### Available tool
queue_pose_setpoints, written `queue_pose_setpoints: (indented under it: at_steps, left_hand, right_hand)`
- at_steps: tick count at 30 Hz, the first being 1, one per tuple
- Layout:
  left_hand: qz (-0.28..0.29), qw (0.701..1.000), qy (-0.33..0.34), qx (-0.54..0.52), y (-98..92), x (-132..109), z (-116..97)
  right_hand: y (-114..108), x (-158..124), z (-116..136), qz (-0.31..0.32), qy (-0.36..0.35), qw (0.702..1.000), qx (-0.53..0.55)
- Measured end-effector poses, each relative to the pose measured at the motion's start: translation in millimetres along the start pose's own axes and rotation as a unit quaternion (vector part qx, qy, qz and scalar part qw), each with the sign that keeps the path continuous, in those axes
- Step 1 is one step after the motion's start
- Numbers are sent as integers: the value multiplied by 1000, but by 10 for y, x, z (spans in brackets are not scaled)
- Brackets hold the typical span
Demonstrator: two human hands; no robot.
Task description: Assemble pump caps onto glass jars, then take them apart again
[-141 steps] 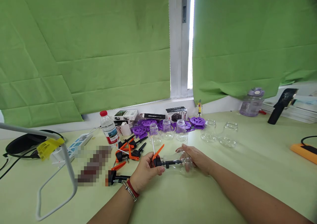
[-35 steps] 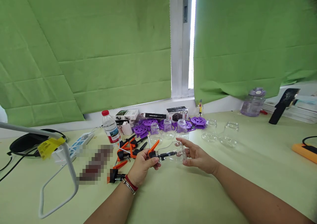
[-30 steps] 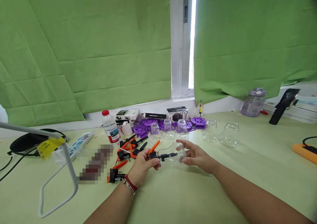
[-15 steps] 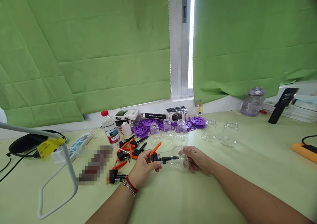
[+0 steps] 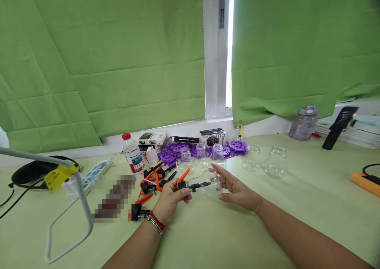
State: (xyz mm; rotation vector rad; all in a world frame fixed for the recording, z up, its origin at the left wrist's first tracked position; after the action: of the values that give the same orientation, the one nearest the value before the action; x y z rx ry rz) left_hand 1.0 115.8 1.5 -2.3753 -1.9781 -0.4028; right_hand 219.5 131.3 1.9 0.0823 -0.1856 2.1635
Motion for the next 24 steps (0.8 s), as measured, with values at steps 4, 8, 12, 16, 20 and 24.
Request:
queue_pose_setpoints:
  at_steps: [4,8,12,16,20,24]
  left_hand:
    - [9,1000,4,-9,5,-2,-3]
    - [15,1000,6,-11,16,-7,-11]
    - [19,1000,12,2,31,-8,-33]
    - [29,999,13,22,50,-12,-46]
    - [41,999,13,32,62,-17,-49]
    - [54,998,14,26,86,-26,-56]
  right_hand:
    - [-11,14,-6,4,3,1000,-4]
    - [-34,22,-18,0,12,1000,6]
    - [-39,23,-40,3,44,998,36]
    - [-36,36,-99,-3,93,994,51]
    - [-30,55,-168,-5,128,990,55]
    - [-26,51,-188,0,157,987,45]
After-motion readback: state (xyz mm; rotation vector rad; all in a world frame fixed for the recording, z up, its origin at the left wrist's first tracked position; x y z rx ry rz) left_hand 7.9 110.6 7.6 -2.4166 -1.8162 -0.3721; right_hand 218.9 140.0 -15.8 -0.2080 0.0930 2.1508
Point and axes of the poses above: each hand's wrist, its own x-axis towards the middle knuckle, its own y-axis out of the palm, z = x × y, the point moved 5 cm from there along x, towards the middle knuckle, and after that the axes turned 9 degrees about y, right-handed, at the moved point
